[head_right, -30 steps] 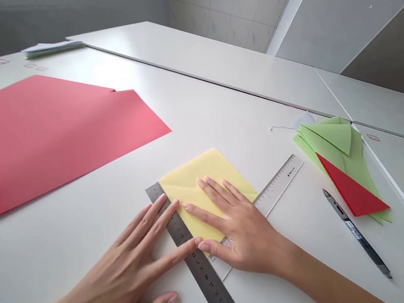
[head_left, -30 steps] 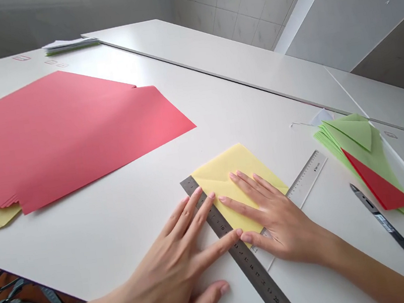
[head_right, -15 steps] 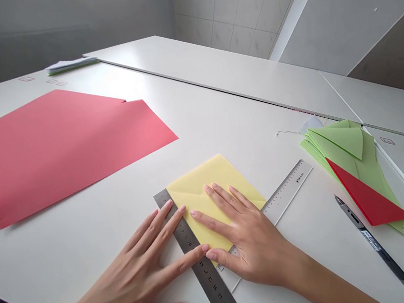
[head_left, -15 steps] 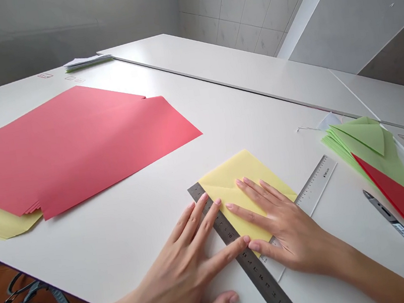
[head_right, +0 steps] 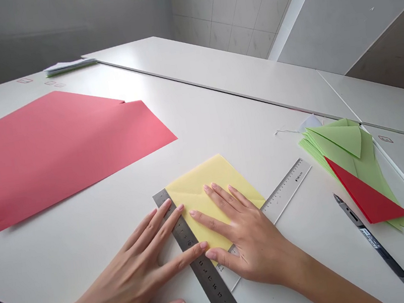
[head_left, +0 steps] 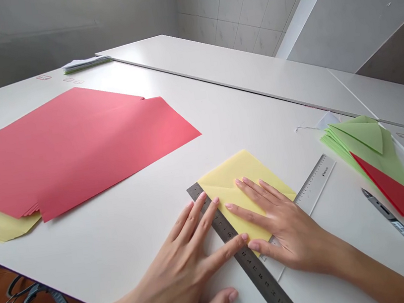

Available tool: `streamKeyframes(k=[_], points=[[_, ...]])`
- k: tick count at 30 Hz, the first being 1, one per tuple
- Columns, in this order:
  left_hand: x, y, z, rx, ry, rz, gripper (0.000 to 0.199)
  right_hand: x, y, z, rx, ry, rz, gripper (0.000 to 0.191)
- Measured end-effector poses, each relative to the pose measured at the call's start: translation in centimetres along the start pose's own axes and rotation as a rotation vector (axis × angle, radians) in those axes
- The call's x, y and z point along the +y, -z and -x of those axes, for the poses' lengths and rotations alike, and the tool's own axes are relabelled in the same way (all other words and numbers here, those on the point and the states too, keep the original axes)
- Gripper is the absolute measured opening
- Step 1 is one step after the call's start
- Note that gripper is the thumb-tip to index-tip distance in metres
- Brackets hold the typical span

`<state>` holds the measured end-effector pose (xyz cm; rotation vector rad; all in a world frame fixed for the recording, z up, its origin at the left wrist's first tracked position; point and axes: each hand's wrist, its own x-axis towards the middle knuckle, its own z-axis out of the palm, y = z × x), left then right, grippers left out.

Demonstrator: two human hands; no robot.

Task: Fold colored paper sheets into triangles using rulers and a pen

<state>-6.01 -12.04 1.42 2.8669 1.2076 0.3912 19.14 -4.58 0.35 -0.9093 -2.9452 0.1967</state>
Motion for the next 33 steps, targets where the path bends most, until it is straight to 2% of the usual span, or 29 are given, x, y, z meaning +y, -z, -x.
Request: streamKeyframes(k=[11, 18, 28, 33], points=[[-0.12, 0.03, 0.03, 0.019, -0.006, -0.020, 0.066, 0.06, -0.04, 0.03, 0.002, -0.003, -0.003, 0.064], [-0.05, 0.21, -0.12, -0.010, -0.002, -0.030, 0.066, 0.08, -0.03, 0.04, 0.007, 0.000, -0.009, 0.063], [0.02, 0.40, -0.25, -0.035, 0.034, 0.017, 0.066, 0.16, -0.02, 0.00, 0.013, -0.011, -0.019, 0.062], [-0.09, 0.33, -0.32, -0.009, 0.025, 0.053, 0.066, 0.05, 0.04, 0.03, 0.018, -0.013, -0.028, 0.062]])
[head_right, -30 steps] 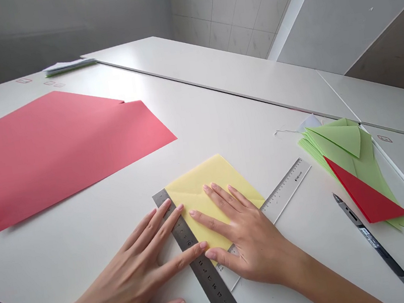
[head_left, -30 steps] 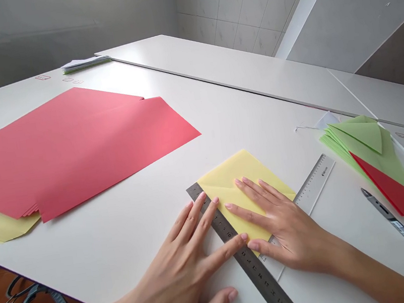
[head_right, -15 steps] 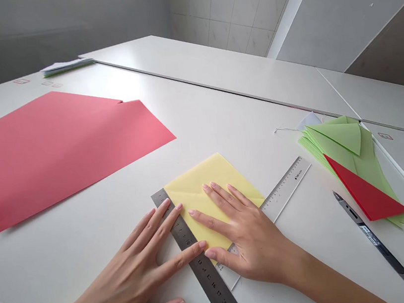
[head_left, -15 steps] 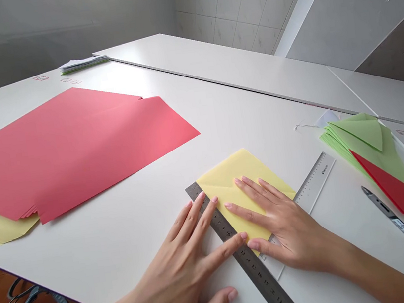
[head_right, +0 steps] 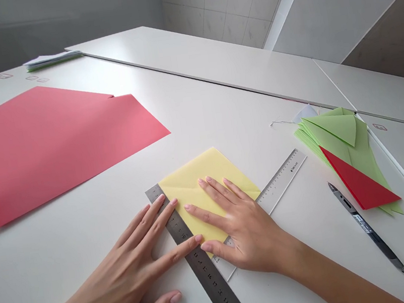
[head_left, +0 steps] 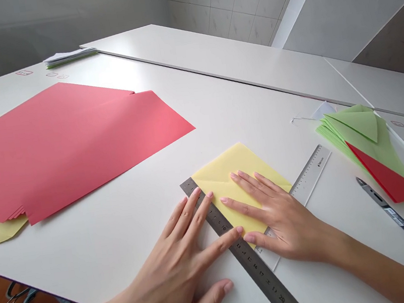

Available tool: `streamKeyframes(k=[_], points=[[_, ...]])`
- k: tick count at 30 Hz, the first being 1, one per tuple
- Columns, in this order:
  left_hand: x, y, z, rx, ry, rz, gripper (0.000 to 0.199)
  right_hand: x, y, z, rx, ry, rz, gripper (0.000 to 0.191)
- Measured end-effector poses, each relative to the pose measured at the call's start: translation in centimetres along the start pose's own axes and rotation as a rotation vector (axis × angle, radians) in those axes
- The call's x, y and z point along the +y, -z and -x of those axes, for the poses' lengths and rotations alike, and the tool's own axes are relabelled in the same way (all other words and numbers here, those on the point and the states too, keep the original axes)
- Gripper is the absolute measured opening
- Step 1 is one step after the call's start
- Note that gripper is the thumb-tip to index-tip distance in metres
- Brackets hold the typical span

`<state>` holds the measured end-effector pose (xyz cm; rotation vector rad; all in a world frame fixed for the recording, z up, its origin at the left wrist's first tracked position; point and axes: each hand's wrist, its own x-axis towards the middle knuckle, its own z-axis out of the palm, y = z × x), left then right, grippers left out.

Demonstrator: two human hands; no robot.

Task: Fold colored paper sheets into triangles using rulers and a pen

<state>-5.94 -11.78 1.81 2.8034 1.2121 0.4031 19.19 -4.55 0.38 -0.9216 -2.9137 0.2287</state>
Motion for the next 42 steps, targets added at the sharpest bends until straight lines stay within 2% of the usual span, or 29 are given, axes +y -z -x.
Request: streamKeyframes(k=[14, 19, 25, 31, 42], points=[[-0.2, -0.5, -0.2, -0.028, 0.013, 0.050, 0.062, 0.2, 0.5, -0.1, -0.007, -0.009, -0.031, 0.060], [-0.2, -0.3, -0.2, -0.002, -0.042, 0.056, 0.061, 0.3, 0.7, -0.2, -0.005, -0.012, -0.029, 0.059], [0.2, 0.1, -0.1, -0.032, -0.249, 0.156, 0.054, 0.5, 0.9, -0.2, -0.012, -0.023, -0.016, 0.058], [-0.1, -0.5, -0.1, -0.074, -0.248, 0.126, 0.058, 0.7, 0.9, -0.2, -0.025, -0.021, 0.000, 0.058], [0.1, -1.0, -0.2, -0.082, -0.260, 0.064, 0.060, 0.8, 0.9, -0.2, -0.019, -0.022, 0.008, 0.060]])
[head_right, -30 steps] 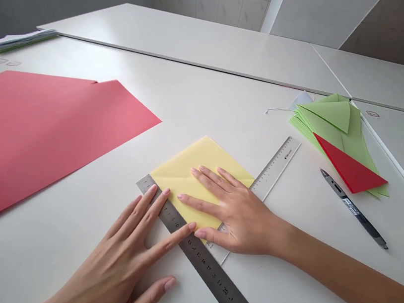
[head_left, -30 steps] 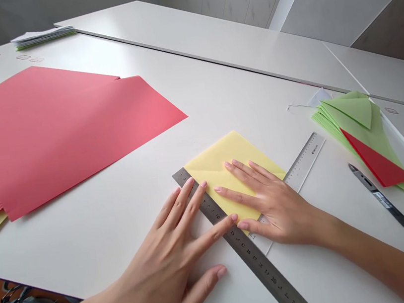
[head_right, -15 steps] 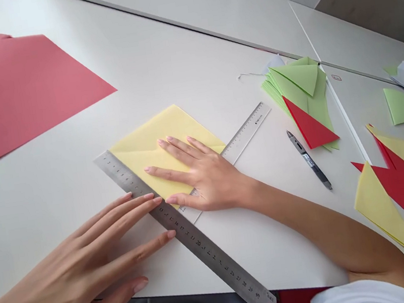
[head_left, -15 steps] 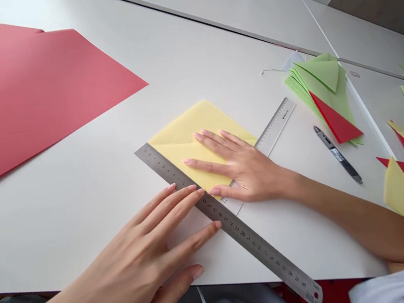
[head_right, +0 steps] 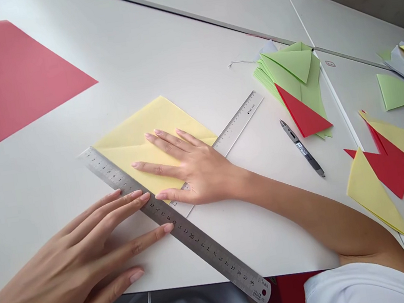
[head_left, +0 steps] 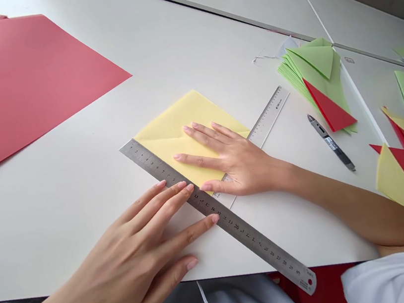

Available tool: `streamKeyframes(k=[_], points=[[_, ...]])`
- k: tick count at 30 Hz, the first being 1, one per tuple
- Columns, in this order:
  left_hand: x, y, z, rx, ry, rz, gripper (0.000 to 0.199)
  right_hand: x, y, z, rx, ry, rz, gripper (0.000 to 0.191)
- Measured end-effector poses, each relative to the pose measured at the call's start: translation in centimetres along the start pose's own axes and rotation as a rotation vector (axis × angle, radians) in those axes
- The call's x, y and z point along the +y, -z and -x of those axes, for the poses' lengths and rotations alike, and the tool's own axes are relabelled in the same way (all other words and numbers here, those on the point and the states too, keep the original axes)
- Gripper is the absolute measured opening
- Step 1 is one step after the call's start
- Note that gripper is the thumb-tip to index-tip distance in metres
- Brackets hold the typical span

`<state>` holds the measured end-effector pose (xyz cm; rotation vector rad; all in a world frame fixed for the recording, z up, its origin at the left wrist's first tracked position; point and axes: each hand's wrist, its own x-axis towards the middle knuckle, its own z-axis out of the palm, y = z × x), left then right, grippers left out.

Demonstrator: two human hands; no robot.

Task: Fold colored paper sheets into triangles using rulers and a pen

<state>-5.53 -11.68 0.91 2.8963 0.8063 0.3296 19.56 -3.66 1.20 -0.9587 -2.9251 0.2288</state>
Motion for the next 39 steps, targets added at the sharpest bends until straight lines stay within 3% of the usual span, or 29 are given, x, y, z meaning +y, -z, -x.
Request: streamKeyframes(k=[39], points=[[0.40, -0.22, -0.13, 0.033, 0.000, -0.026, 0.059, -0.22, -0.09, 0.15, 0.025, 0.012, -0.021, 0.059]])
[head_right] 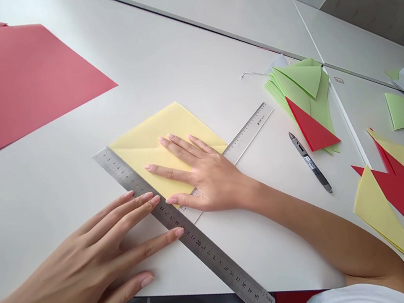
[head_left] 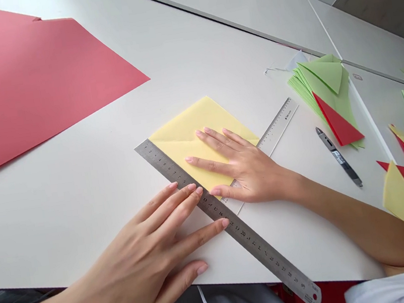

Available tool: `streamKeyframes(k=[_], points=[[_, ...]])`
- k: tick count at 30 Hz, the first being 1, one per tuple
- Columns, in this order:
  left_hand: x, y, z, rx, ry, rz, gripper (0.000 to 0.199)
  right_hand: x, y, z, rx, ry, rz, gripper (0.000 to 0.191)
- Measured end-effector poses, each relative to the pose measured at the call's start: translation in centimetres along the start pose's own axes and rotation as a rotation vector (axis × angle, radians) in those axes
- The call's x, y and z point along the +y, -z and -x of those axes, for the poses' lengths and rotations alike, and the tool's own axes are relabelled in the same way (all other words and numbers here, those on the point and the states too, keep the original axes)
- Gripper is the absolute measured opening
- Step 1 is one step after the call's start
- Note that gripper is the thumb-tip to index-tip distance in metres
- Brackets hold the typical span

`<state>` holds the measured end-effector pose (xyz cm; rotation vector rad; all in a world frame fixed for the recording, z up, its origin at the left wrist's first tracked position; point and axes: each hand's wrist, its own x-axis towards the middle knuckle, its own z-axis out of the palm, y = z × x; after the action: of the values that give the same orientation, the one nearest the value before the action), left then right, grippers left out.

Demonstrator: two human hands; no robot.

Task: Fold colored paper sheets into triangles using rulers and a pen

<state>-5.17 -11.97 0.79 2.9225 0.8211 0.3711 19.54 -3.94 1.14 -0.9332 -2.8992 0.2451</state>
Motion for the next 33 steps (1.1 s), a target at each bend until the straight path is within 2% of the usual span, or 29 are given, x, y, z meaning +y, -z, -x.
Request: streamKeyframes(k=[11, 25, 29, 33], points=[[0.2, 0.0, 0.2, -0.001, 0.024, 0.024, 0.056, 0.0, -0.1, -0.1, -0.006, -0.003, -0.007, 0.060], [0.4, 1.1, 1.1, 0.018, 0.022, -0.061, 0.063, -0.4, -0.8, -0.1, -0.020, 0.015, 0.021, 0.062], [0.3, 1.0, 1.3, 0.060, 0.011, -0.098, 0.062, -0.4, -0.9, -0.2, -0.024, 0.021, 0.025, 0.063], [-0.1, 0.0, 1.5, 0.142, -0.037, -0.142, 0.063, -0.5, -0.9, -0.3, -0.022, 0.026, 0.028, 0.063]])
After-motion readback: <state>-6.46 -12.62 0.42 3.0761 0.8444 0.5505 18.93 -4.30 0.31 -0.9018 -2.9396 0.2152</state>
